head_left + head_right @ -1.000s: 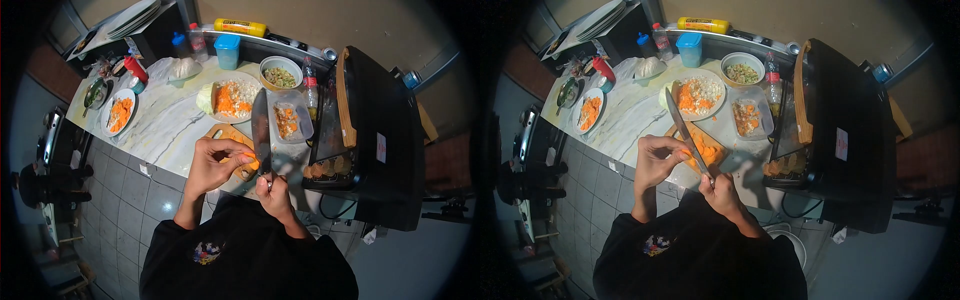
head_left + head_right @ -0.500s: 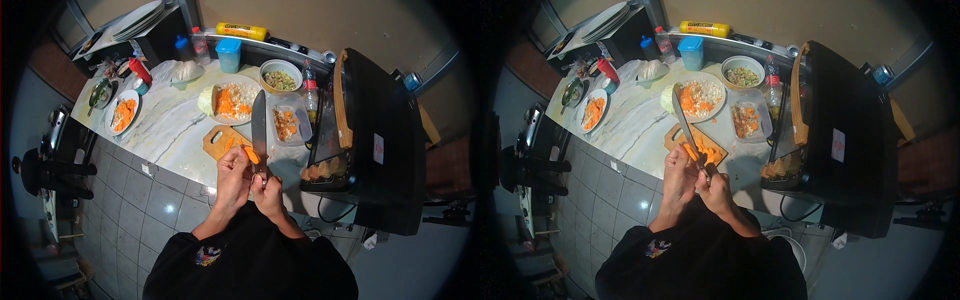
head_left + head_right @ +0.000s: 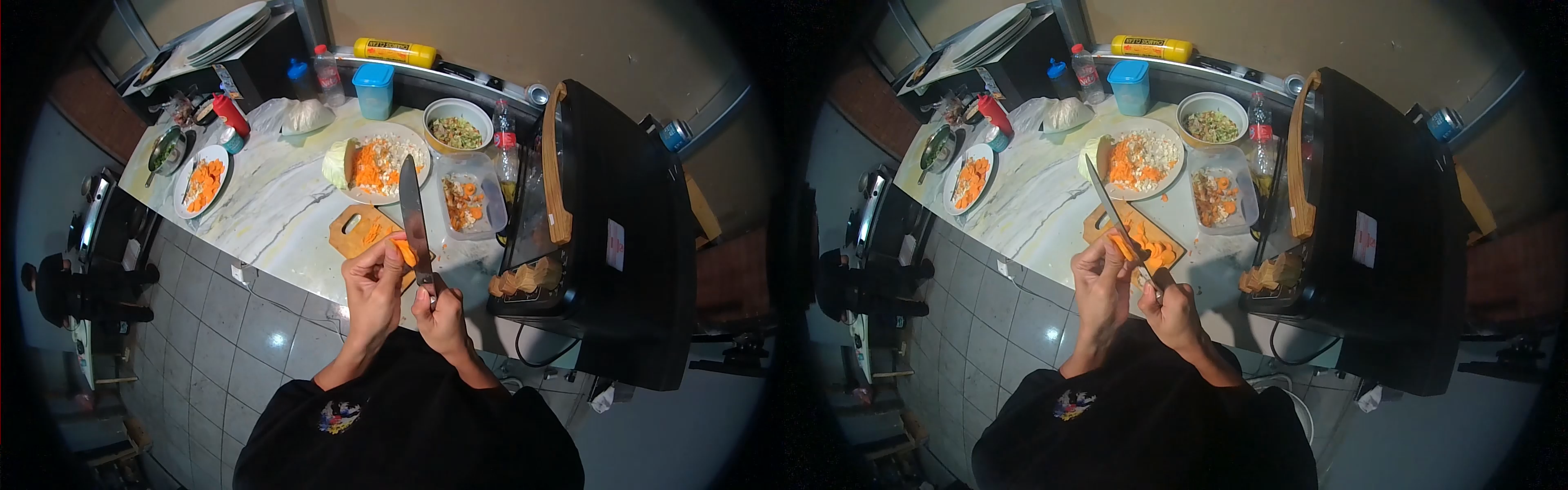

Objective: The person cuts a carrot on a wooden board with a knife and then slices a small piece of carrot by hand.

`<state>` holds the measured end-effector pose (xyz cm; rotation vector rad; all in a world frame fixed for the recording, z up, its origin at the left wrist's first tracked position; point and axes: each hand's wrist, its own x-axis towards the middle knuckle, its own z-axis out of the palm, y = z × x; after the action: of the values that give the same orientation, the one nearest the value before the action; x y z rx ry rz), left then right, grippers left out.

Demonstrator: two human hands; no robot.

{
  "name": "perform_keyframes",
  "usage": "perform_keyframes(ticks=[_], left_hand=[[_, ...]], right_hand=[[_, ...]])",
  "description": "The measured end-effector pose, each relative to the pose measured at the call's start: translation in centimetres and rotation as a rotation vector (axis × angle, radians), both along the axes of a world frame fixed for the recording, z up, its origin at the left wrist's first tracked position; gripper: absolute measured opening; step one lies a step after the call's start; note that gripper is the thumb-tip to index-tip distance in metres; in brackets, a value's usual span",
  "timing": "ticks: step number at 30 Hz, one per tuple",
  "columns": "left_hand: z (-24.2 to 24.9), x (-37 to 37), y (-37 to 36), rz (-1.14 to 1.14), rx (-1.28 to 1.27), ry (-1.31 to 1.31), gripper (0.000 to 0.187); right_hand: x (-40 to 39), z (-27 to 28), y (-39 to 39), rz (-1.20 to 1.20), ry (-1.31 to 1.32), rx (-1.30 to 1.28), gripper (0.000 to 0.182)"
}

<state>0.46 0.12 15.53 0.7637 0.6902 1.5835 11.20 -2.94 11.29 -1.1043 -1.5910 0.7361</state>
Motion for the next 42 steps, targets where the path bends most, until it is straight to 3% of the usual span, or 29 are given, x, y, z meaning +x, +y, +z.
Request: perform_keyframes(ticks=[5,11,21,23,27,31,36,42], left_hand=[[0.4,-1.2,0.5,0.042,0.066,0.355,0.020],[1.0,-1.5,1.0,0.049,0.120,0.492,0.016],[0.7,-1.2,1.7,-0.091,0.075,0.383,0.023],[1.5,0.0,1.5,-0.095,0.057,0.089,0.029],[0.6,0.5,1.4,-0.074,0.012,-0.076,0.028],[-1.8,-0.4,1.6,-0.119,0.065,-0.070,0.027],[-1.1,-0.2,1.3,0.101,0.033,0.218,0.018],[-1.3,-0.6,1.1,0.114,0.032,0.337,0.019]], right_hand=[[0.4,0.8,0.1,0.028,0.019,-0.014,0.025],[0.7,1.1,0.4,0.029,0.016,-0.045,0.027],[0.3,1.0,1.5,-0.008,0.033,0.010,0.027],[0.0,1.4,1.5,-0.039,0.106,0.008,0.023],[0.2,0.4,1.5,-0.026,0.050,0.062,0.020],[0.1,0.3,1.1,-0.010,0.021,0.034,0.018],[0.2,0.2,0.8,-0.010,0.026,0.033,0.018],[0.4,0.3,0.9,-0.005,-0.010,0.024,0.020]])
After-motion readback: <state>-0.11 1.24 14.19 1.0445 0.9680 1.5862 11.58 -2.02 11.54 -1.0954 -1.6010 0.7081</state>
